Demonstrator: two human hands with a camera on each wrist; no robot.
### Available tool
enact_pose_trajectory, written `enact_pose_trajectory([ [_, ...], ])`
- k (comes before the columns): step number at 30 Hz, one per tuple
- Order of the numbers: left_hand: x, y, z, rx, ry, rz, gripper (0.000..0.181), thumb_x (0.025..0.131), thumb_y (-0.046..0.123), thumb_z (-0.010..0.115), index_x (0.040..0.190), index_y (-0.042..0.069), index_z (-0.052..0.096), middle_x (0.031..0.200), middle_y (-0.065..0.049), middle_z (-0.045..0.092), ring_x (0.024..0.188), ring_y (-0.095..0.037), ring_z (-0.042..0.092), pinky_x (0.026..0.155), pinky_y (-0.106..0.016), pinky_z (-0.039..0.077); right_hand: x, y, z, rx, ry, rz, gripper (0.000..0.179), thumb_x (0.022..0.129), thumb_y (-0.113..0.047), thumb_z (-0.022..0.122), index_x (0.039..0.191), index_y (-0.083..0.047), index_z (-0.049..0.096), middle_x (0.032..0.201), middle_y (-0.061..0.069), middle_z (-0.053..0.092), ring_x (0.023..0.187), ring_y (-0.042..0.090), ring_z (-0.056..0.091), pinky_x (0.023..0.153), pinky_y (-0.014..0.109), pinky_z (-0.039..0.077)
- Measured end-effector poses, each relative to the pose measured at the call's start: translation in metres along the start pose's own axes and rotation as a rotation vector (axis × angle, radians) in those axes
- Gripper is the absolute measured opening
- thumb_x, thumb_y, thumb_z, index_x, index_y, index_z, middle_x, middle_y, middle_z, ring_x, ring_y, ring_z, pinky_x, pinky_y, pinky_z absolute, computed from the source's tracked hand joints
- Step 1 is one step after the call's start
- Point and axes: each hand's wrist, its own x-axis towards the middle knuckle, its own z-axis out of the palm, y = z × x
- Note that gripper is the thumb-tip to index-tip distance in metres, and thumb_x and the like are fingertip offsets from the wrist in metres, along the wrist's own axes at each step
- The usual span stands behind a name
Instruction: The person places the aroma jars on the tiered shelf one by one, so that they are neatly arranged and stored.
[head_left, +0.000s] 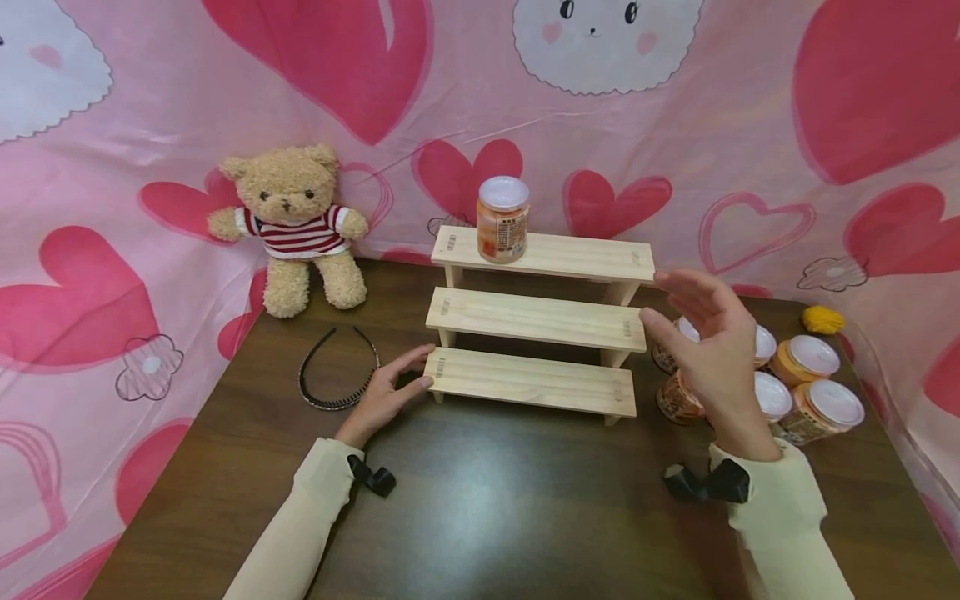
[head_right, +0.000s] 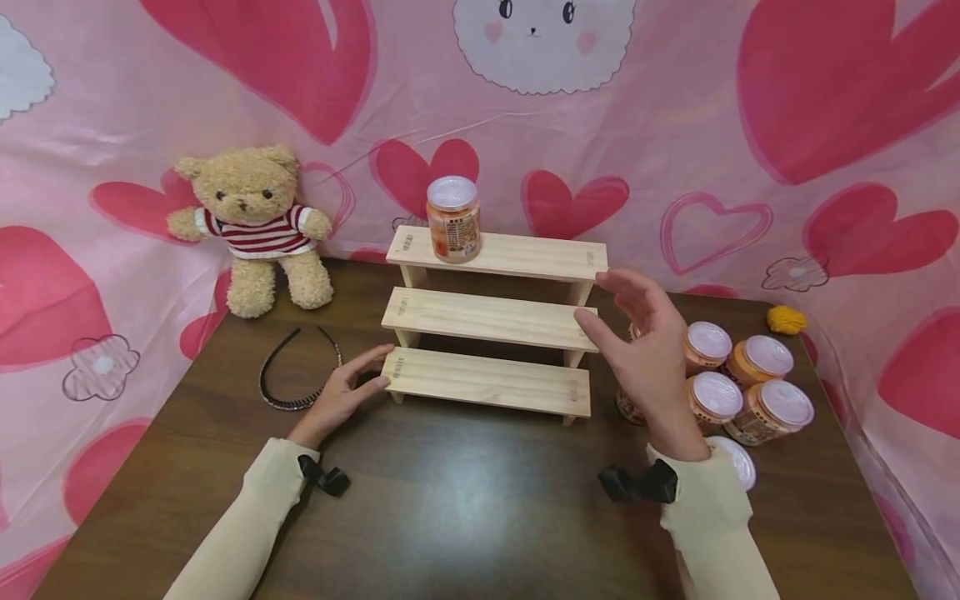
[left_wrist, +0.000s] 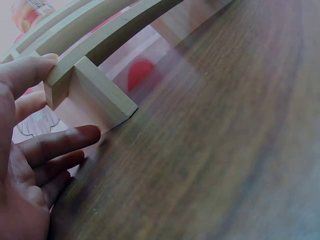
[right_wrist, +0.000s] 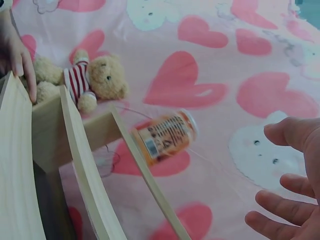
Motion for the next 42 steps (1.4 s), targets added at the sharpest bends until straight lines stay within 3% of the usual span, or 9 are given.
enact_pose_trajectory([
  [4, 0.000, -0.001, 0.000, 0.001, -0.003, -0.006, 0.050, 0.097, 0.019, 0.067, 0.145, 0.019, 0.054, 0.130, -0.014, 0.067, 0.115, -0.004, 0.057, 0.103, -0.026, 0.039, -0.008, 0.003, -0.018, 0.072, 0.052, 0.030, 0.047, 0.080, 0.013, 0.073, 0.124, 0.001, 0.064, 0.113, -0.002, 0.073, 0.112, 0.010, 0.066, 0.100, 0.014, 0.046],
  [9, 0.000, -0.001, 0.000, -0.004, -0.007, -0.020, 0.050, 0.097, 0.020, 0.067, 0.145, 0.021, 0.055, 0.130, -0.013, 0.067, 0.117, -0.007, 0.057, 0.105, -0.032, 0.038, -0.019, 0.005, -0.037, 0.068, 0.108, 0.093, 0.048, 0.081, 0.011, 0.074, 0.127, 0.001, 0.063, 0.115, -0.001, 0.072, 0.112, 0.009, 0.066, 0.096, 0.011, 0.047],
  [13, 0.000, 0.000, 0.000, -0.003, -0.004, -0.012, 0.050, 0.097, 0.019, 0.067, 0.145, 0.019, 0.054, 0.131, -0.014, 0.066, 0.119, -0.011, 0.057, 0.106, -0.036, 0.038, -0.026, 0.011, -0.049, 0.147, 0.137, 0.057, 0.049, 0.079, 0.017, 0.072, 0.125, 0.003, 0.063, 0.114, 0.002, 0.074, 0.110, 0.010, 0.068, 0.095, 0.012, 0.049],
  [15, 0.000, 0.000, 0.000, -0.004, 0.001, -0.004, 0.050, 0.097, 0.018, 0.067, 0.145, 0.017, 0.055, 0.131, -0.014, 0.066, 0.118, -0.011, 0.057, 0.106, -0.034, 0.039, -0.029, 0.014, -0.054, 0.179, 0.144, 0.024, 0.050, 0.077, 0.021, 0.071, 0.124, 0.006, 0.063, 0.112, 0.003, 0.075, 0.107, 0.011, 0.069, 0.094, 0.013, 0.049],
  [20, 0.000, 0.000, 0.000, -0.008, 0.009, 0.009, 0.050, 0.097, 0.015, 0.067, 0.145, 0.015, 0.055, 0.130, -0.015, 0.067, 0.116, -0.004, 0.057, 0.102, -0.023, 0.039, -0.037, 0.018, -0.064, 0.166, 0.173, 0.036, 0.051, 0.076, 0.022, 0.071, 0.124, 0.008, 0.062, 0.112, 0.003, 0.075, 0.106, 0.011, 0.069, 0.094, 0.012, 0.049],
  [29, 0.000, 0.000, 0.000, 0.008, -0.005, 0.012, 0.050, 0.097, 0.016, 0.067, 0.145, 0.018, 0.054, 0.132, -0.013, 0.066, 0.121, -0.016, 0.058, 0.106, -0.036, 0.040, -0.056, 0.035, -0.087, 0.248, 0.191, -0.020, 0.050, 0.073, 0.030, 0.066, 0.122, 0.020, 0.058, 0.109, 0.006, 0.076, 0.104, 0.013, 0.070, 0.096, 0.015, 0.049],
  [34, 0.001, 0.001, 0.000, 0.006, -0.006, 0.011, 0.051, 0.096, 0.017, 0.067, 0.146, 0.019, 0.054, 0.131, -0.014, 0.066, 0.121, -0.019, 0.057, 0.107, -0.042, 0.039, -0.067, 0.040, -0.100, 0.170, 0.244, 0.064, 0.052, 0.074, 0.029, 0.067, 0.124, 0.018, 0.058, 0.113, 0.007, 0.075, 0.106, 0.013, 0.069, 0.094, 0.015, 0.048],
  [42, 0.001, -0.001, 0.001, 0.013, 0.002, 0.006, 0.050, 0.097, 0.017, 0.066, 0.145, 0.018, 0.055, 0.130, -0.014, 0.067, 0.120, -0.014, 0.057, 0.109, -0.047, 0.037, -0.085, 0.053, -0.118, -0.200, 0.316, 0.185, 0.049, 0.076, 0.022, 0.072, 0.123, 0.010, 0.063, 0.109, -0.008, 0.075, 0.104, 0.004, 0.067, 0.091, 0.010, 0.047],
])
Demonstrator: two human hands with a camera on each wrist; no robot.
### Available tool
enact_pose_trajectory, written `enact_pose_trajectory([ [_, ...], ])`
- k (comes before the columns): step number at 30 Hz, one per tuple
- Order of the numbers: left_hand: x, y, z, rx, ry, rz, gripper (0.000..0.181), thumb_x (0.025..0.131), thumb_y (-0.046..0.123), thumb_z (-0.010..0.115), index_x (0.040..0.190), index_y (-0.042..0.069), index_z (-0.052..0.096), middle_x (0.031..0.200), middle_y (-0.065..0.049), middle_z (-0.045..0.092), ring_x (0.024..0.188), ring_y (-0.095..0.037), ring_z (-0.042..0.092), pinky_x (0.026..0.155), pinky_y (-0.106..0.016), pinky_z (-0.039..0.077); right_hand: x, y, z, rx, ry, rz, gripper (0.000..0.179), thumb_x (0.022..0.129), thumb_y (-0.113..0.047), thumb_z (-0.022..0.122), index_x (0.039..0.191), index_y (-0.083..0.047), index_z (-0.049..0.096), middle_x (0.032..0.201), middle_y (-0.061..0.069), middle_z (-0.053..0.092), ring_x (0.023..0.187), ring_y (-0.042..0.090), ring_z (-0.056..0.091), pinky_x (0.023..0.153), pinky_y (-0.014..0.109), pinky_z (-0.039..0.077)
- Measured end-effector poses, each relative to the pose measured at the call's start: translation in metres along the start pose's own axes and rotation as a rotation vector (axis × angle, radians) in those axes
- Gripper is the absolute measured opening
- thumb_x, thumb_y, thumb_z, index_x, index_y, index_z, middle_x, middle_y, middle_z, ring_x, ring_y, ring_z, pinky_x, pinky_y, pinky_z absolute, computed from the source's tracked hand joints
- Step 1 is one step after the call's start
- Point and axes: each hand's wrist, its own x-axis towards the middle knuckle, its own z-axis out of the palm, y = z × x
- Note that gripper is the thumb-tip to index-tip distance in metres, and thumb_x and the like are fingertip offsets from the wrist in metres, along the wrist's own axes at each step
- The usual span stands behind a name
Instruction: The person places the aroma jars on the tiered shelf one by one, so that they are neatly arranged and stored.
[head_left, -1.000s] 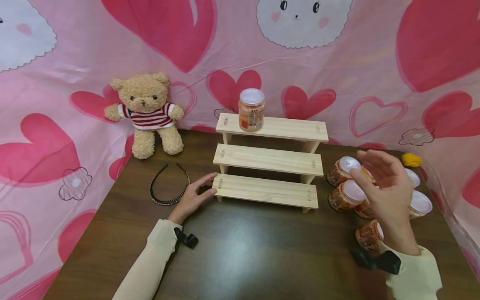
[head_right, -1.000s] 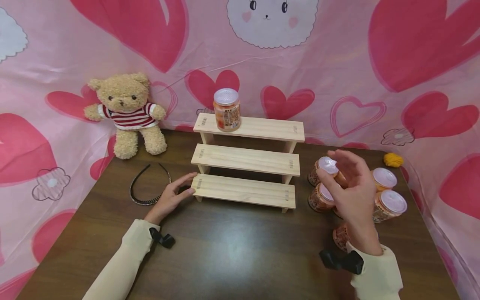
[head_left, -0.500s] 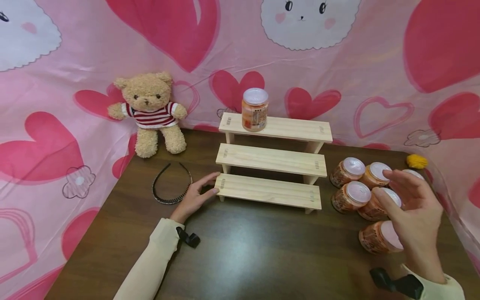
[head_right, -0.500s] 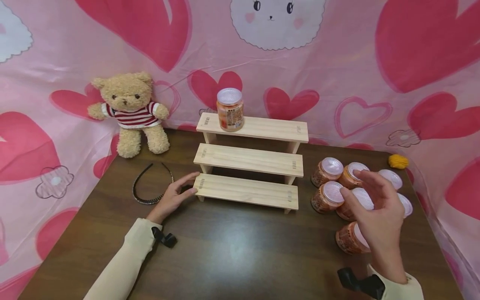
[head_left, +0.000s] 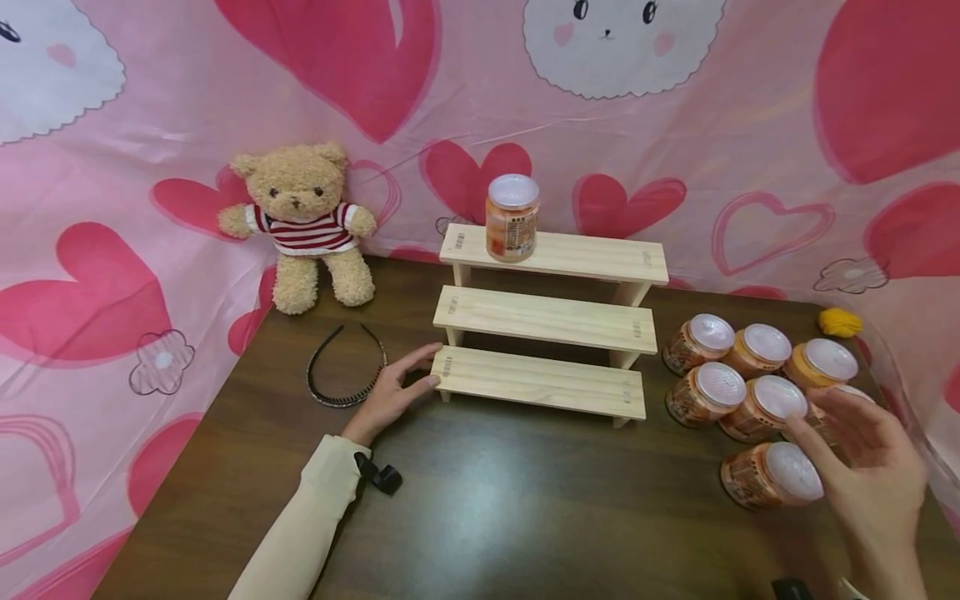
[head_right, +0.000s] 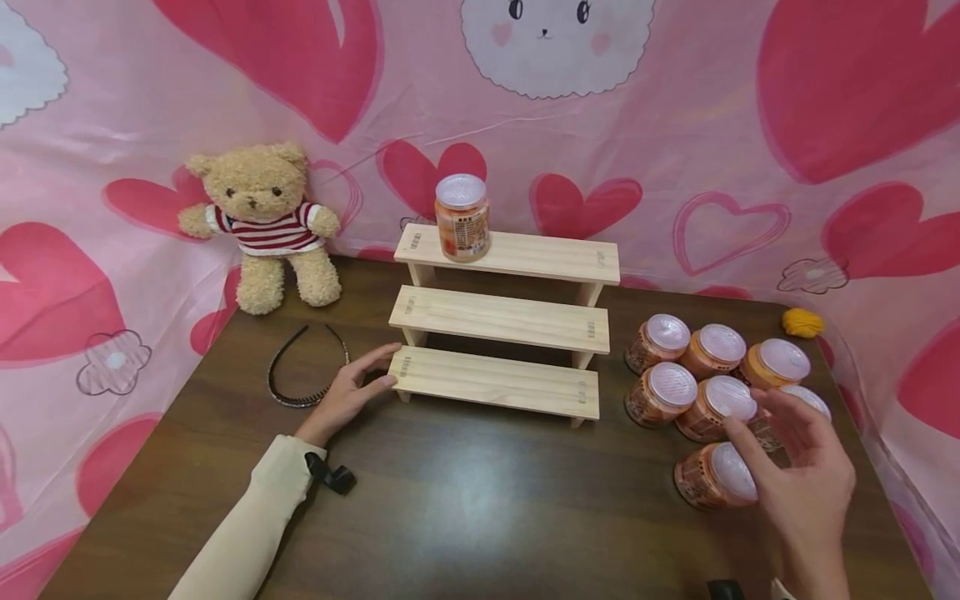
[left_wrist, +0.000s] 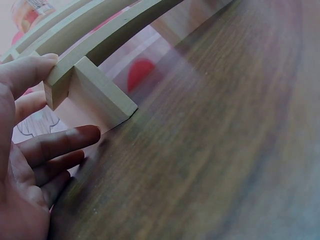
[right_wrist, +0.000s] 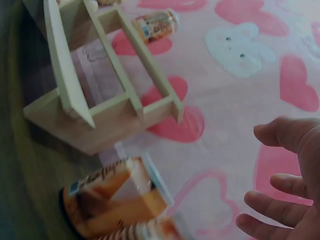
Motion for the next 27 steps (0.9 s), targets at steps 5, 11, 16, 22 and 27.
enact_pose_trajectory([
  [5, 0.000, 0.000, 0.000, 0.001, -0.001, -0.001, 0.050, 0.097, 0.017, 0.067, 0.145, 0.019, 0.055, 0.130, -0.014, 0.067, 0.122, -0.018, 0.057, 0.110, -0.050, 0.036, -0.006, 0.013, -0.007, -0.126, 0.022, 0.018, 0.049, 0.077, 0.017, 0.074, 0.124, 0.006, 0.065, 0.111, -0.016, 0.074, 0.103, -0.003, 0.066, 0.089, 0.007, 0.045],
  [11, 0.000, 0.002, -0.001, -0.007, -0.008, 0.002, 0.051, 0.096, 0.018, 0.067, 0.145, 0.019, 0.055, 0.132, -0.014, 0.066, 0.124, -0.025, 0.056, 0.110, -0.054, 0.036, -0.011, 0.028, -0.010, -0.157, 0.028, 0.066, 0.049, 0.079, 0.014, 0.074, 0.125, 0.001, 0.066, 0.114, -0.022, 0.072, 0.104, -0.007, 0.064, 0.089, 0.005, 0.043],
  [16, 0.000, 0.002, 0.000, -0.010, -0.005, 0.007, 0.051, 0.096, 0.017, 0.067, 0.145, 0.019, 0.055, 0.132, -0.015, 0.066, 0.124, -0.025, 0.056, 0.110, -0.054, 0.036, -0.014, 0.038, -0.011, -0.049, 0.021, 0.202, 0.050, 0.080, 0.015, 0.072, 0.126, -0.003, 0.066, 0.110, -0.019, 0.072, 0.102, -0.006, 0.064, 0.087, 0.005, 0.043],
  [22, 0.000, 0.001, 0.000, -0.016, -0.005, 0.019, 0.052, 0.096, 0.016, 0.067, 0.146, 0.017, 0.054, 0.130, -0.015, 0.067, 0.123, -0.022, 0.057, 0.110, -0.054, 0.036, -0.020, 0.048, -0.009, 0.023, 0.008, 0.213, 0.050, 0.078, 0.021, 0.069, 0.122, -0.002, 0.066, 0.104, -0.015, 0.072, 0.097, -0.004, 0.066, 0.085, 0.004, 0.044],
  [27, 0.000, 0.001, 0.001, -0.009, -0.001, 0.020, 0.051, 0.096, 0.016, 0.067, 0.146, 0.017, 0.054, 0.130, -0.015, 0.067, 0.122, -0.016, 0.058, 0.110, -0.050, 0.036, -0.025, 0.053, -0.009, 0.045, 0.006, 0.233, 0.048, 0.078, 0.020, 0.070, 0.120, -0.004, 0.067, 0.102, -0.013, 0.073, 0.090, -0.004, 0.065, 0.073, 0.005, 0.047],
])
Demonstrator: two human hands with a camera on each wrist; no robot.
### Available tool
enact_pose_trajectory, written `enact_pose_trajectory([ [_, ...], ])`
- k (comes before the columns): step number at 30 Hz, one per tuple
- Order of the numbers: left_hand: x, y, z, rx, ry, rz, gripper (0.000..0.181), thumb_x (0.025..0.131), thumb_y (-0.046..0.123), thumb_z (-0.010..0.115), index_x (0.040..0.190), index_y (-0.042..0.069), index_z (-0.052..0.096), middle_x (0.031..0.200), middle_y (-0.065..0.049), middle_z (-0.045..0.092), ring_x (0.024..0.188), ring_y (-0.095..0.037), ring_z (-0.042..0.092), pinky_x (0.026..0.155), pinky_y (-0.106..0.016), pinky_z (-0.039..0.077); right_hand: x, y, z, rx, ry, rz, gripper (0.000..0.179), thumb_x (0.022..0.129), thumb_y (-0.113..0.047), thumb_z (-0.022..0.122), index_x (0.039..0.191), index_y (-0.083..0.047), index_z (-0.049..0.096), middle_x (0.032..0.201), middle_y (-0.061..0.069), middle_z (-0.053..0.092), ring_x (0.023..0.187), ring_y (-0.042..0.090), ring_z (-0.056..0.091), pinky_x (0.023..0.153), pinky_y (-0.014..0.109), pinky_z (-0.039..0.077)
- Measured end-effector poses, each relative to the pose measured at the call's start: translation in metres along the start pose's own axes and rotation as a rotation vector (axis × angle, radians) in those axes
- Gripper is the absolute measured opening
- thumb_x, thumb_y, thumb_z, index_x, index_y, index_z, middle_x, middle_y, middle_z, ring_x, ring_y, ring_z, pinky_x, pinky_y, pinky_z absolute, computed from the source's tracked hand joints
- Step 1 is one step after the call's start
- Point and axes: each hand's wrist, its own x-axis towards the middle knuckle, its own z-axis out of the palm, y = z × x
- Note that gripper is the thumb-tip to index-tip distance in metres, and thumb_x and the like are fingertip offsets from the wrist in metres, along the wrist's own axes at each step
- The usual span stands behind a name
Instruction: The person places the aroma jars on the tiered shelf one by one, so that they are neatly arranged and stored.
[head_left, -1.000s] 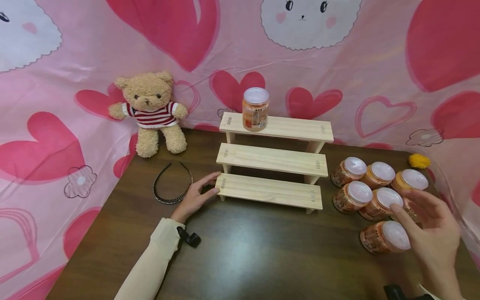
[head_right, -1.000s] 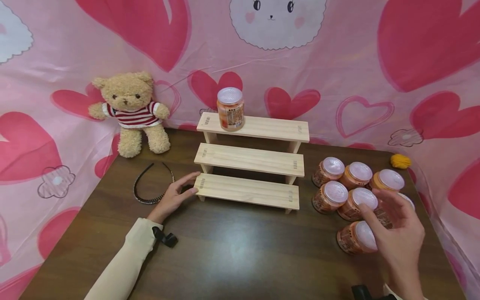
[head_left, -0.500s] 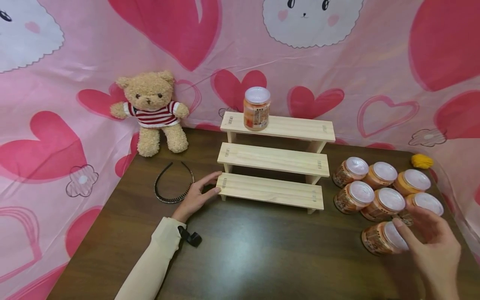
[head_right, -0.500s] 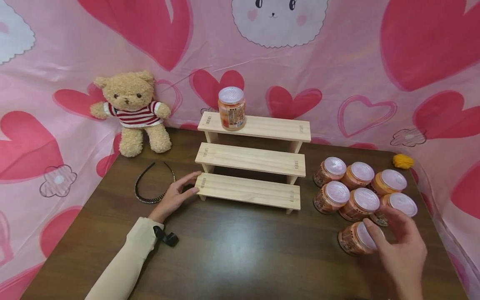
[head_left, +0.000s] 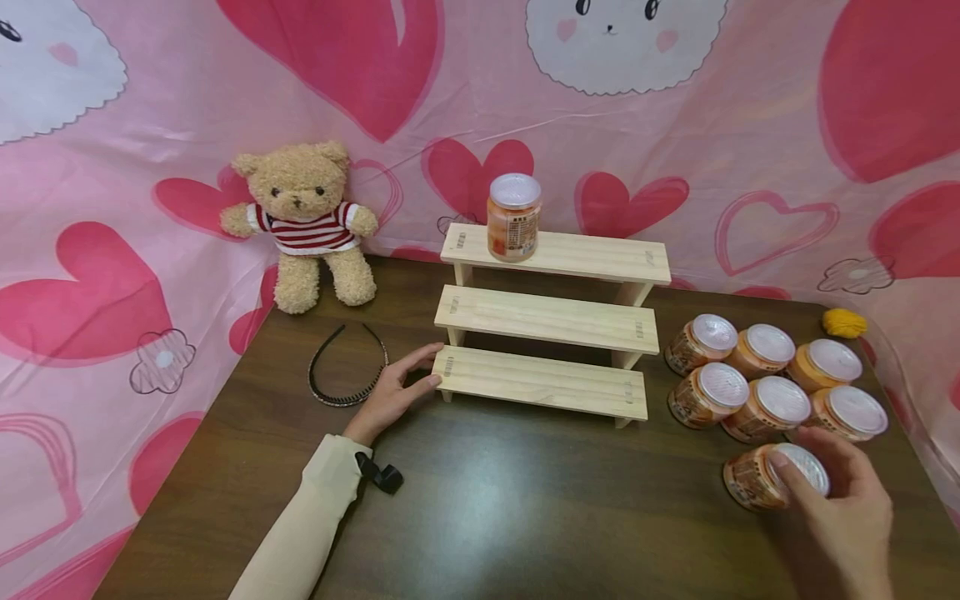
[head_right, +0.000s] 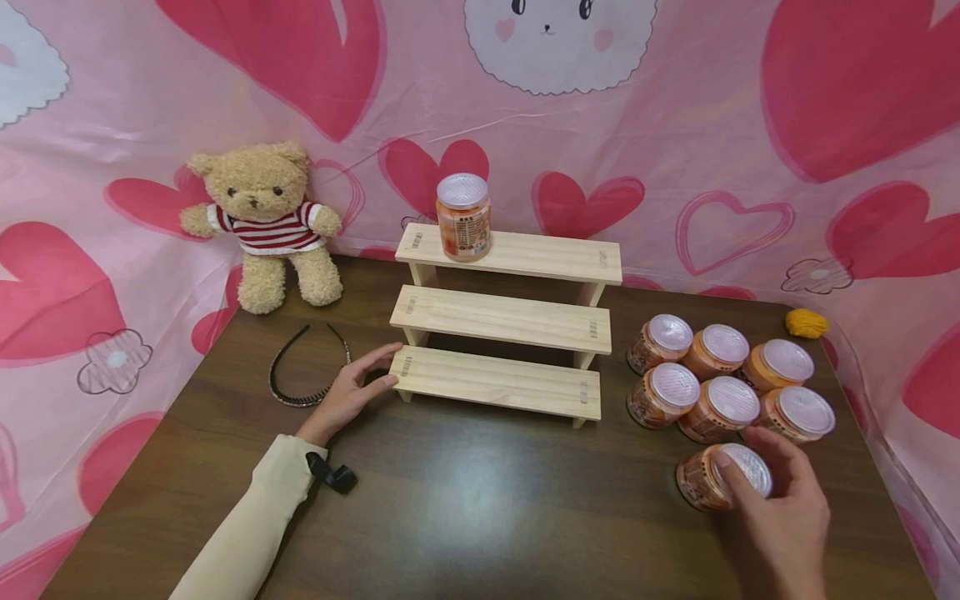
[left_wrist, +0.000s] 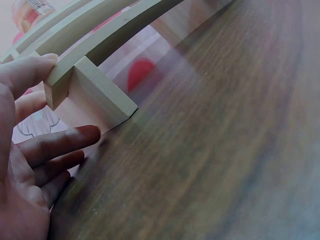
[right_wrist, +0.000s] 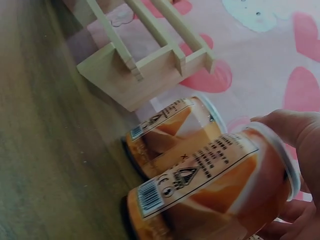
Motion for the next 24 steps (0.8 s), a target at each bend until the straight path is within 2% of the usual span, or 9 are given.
enact_pose_trajectory([
  [4, 0.000, 0.001, -0.001, -0.003, 0.000, -0.008, 0.051, 0.096, 0.017, 0.067, 0.146, 0.019, 0.054, 0.129, -0.014, 0.067, 0.122, -0.016, 0.057, 0.110, -0.051, 0.036, -0.003, 0.004, 0.001, 0.047, 0.011, 0.042, 0.046, 0.080, 0.017, 0.071, 0.120, -0.005, 0.067, 0.102, -0.012, 0.075, 0.088, -0.004, 0.065, 0.072, 0.004, 0.047],
  [6, 0.000, 0.001, -0.001, -0.006, -0.002, -0.014, 0.051, 0.096, 0.018, 0.067, 0.146, 0.019, 0.054, 0.130, -0.014, 0.067, 0.123, -0.016, 0.057, 0.111, -0.051, 0.035, -0.005, 0.006, 0.001, 0.072, 0.007, 0.026, 0.045, 0.080, 0.018, 0.069, 0.120, -0.002, 0.066, 0.103, -0.011, 0.075, 0.090, -0.004, 0.066, 0.075, 0.004, 0.047],
  [11, 0.000, 0.002, 0.000, -0.014, -0.002, -0.021, 0.051, 0.096, 0.017, 0.067, 0.146, 0.018, 0.054, 0.130, -0.015, 0.066, 0.122, -0.015, 0.057, 0.110, -0.051, 0.036, -0.011, 0.008, -0.002, -0.054, 0.002, -0.032, 0.045, 0.082, 0.017, 0.068, 0.122, -0.004, 0.067, 0.101, -0.019, 0.073, 0.082, -0.008, 0.064, 0.069, 0.004, 0.046],
  [14, 0.000, 0.003, 0.000, -0.020, -0.002, -0.028, 0.051, 0.096, 0.017, 0.067, 0.146, 0.017, 0.054, 0.130, -0.015, 0.067, 0.121, -0.013, 0.057, 0.110, -0.050, 0.036, -0.014, 0.009, -0.003, -0.082, 0.010, -0.009, 0.047, 0.082, 0.016, 0.070, 0.123, -0.008, 0.067, 0.099, -0.021, 0.071, 0.078, -0.009, 0.063, 0.066, 0.004, 0.045],
  [20, 0.000, 0.004, 0.000, -0.016, -0.001, -0.031, 0.052, 0.096, 0.018, 0.067, 0.146, 0.016, 0.053, 0.129, -0.014, 0.067, 0.121, -0.011, 0.057, 0.111, -0.048, 0.035, -0.018, 0.013, -0.007, -0.018, 0.007, -0.011, 0.055, 0.078, 0.022, 0.068, 0.128, -0.002, 0.064, 0.104, -0.016, 0.071, 0.086, -0.007, 0.064, 0.073, 0.004, 0.047],
  [24, 0.000, 0.003, -0.001, -0.013, -0.001, -0.029, 0.052, 0.096, 0.018, 0.067, 0.146, 0.015, 0.053, 0.130, -0.014, 0.067, 0.122, -0.012, 0.057, 0.112, -0.049, 0.033, -0.021, 0.018, -0.009, 0.031, 0.016, 0.031, 0.061, 0.075, 0.025, 0.068, 0.129, -0.003, 0.063, 0.104, -0.014, 0.070, 0.089, -0.006, 0.064, 0.075, 0.003, 0.047],
])
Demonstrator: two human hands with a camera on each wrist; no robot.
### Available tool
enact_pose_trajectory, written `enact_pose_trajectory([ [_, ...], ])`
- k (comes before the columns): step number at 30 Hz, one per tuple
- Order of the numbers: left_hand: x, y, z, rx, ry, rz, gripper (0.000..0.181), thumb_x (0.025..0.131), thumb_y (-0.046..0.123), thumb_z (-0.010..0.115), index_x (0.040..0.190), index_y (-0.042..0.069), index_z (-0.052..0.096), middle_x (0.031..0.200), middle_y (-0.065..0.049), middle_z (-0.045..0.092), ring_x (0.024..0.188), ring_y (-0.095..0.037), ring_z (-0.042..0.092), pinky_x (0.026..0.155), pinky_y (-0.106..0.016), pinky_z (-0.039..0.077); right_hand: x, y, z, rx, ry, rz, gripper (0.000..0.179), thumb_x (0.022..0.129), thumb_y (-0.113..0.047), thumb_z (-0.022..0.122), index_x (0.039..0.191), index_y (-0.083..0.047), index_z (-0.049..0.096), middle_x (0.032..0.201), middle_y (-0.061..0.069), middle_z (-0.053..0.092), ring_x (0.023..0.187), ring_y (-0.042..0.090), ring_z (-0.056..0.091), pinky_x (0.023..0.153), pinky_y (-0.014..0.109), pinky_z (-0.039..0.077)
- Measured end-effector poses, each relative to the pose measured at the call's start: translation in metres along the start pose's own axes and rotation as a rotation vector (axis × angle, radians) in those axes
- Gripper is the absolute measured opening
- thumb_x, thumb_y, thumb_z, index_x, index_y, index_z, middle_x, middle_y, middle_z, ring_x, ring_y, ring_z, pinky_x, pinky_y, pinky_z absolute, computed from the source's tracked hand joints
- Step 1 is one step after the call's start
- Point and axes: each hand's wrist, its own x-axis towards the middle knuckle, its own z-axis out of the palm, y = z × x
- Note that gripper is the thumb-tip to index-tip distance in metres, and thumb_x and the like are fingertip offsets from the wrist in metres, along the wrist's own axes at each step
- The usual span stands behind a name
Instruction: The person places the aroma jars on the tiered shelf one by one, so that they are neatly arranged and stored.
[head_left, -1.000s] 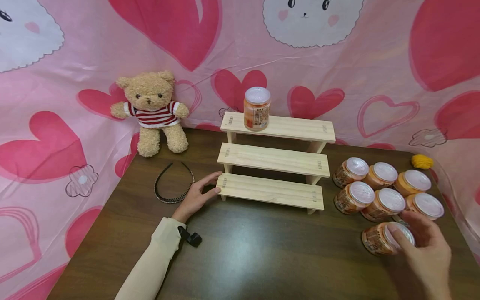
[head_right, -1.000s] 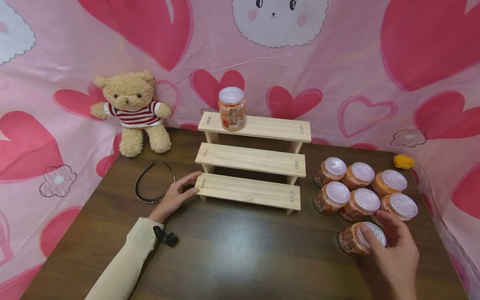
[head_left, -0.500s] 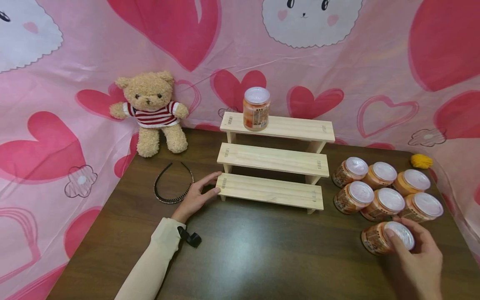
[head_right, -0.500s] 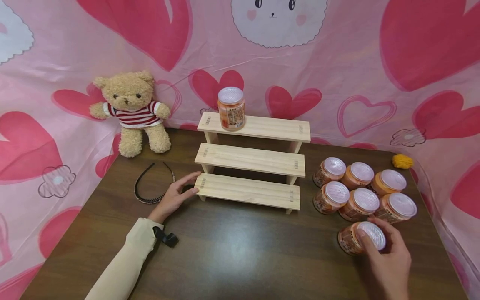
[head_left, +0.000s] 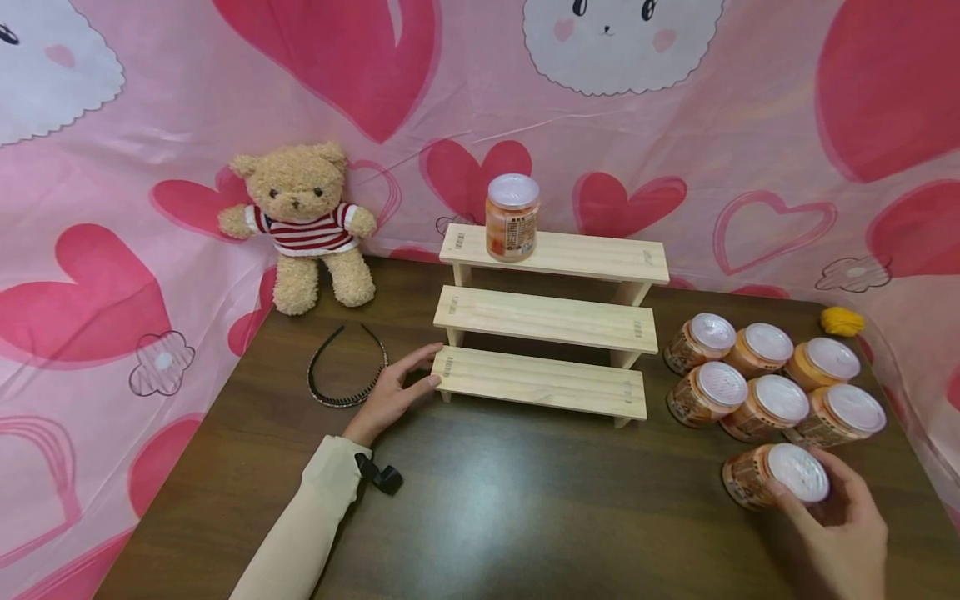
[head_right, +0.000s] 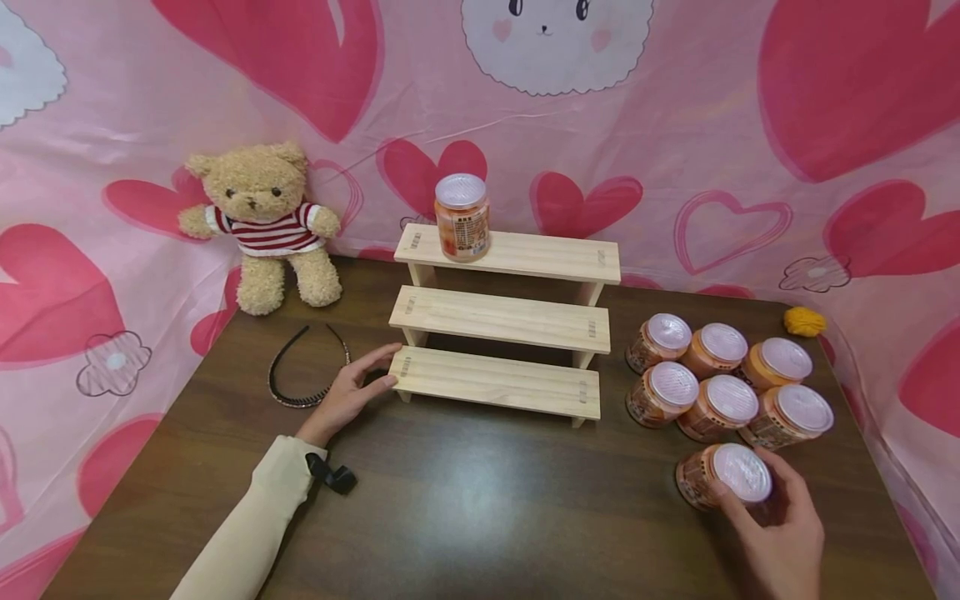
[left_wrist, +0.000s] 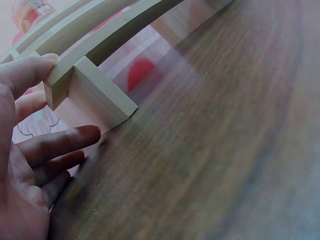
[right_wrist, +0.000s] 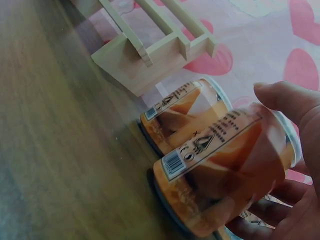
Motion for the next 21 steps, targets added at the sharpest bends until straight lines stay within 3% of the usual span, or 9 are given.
enact_pose_trajectory([
  [3, 0.000, 0.000, 0.000, 0.004, 0.002, -0.001, 0.052, 0.097, 0.018, 0.067, 0.146, 0.017, 0.053, 0.130, -0.014, 0.067, 0.122, -0.013, 0.057, 0.112, -0.049, 0.034, -0.001, 0.003, -0.001, 0.019, 0.012, 0.034, 0.062, 0.075, 0.024, 0.069, 0.128, -0.007, 0.063, 0.103, -0.014, 0.069, 0.090, -0.006, 0.065, 0.076, 0.003, 0.047],
  [11, 0.000, 0.000, 0.001, 0.006, 0.002, 0.005, 0.051, 0.096, 0.018, 0.067, 0.146, 0.019, 0.054, 0.129, -0.014, 0.067, 0.123, -0.014, 0.057, 0.113, -0.048, 0.033, -0.004, 0.009, -0.002, 0.077, 0.021, 0.008, 0.063, 0.073, 0.027, 0.068, 0.127, -0.005, 0.064, 0.104, -0.012, 0.071, 0.092, -0.005, 0.066, 0.076, 0.004, 0.048],
  [21, 0.000, -0.002, 0.000, 0.005, 0.004, 0.010, 0.050, 0.097, 0.016, 0.067, 0.145, 0.017, 0.054, 0.128, -0.015, 0.067, 0.121, -0.013, 0.058, 0.111, -0.049, 0.035, -0.005, 0.013, 0.000, 0.223, 0.082, -0.048, 0.061, 0.068, 0.032, 0.068, 0.124, 0.008, 0.065, 0.100, -0.006, 0.077, 0.089, 0.001, 0.071, 0.073, 0.008, 0.052],
])
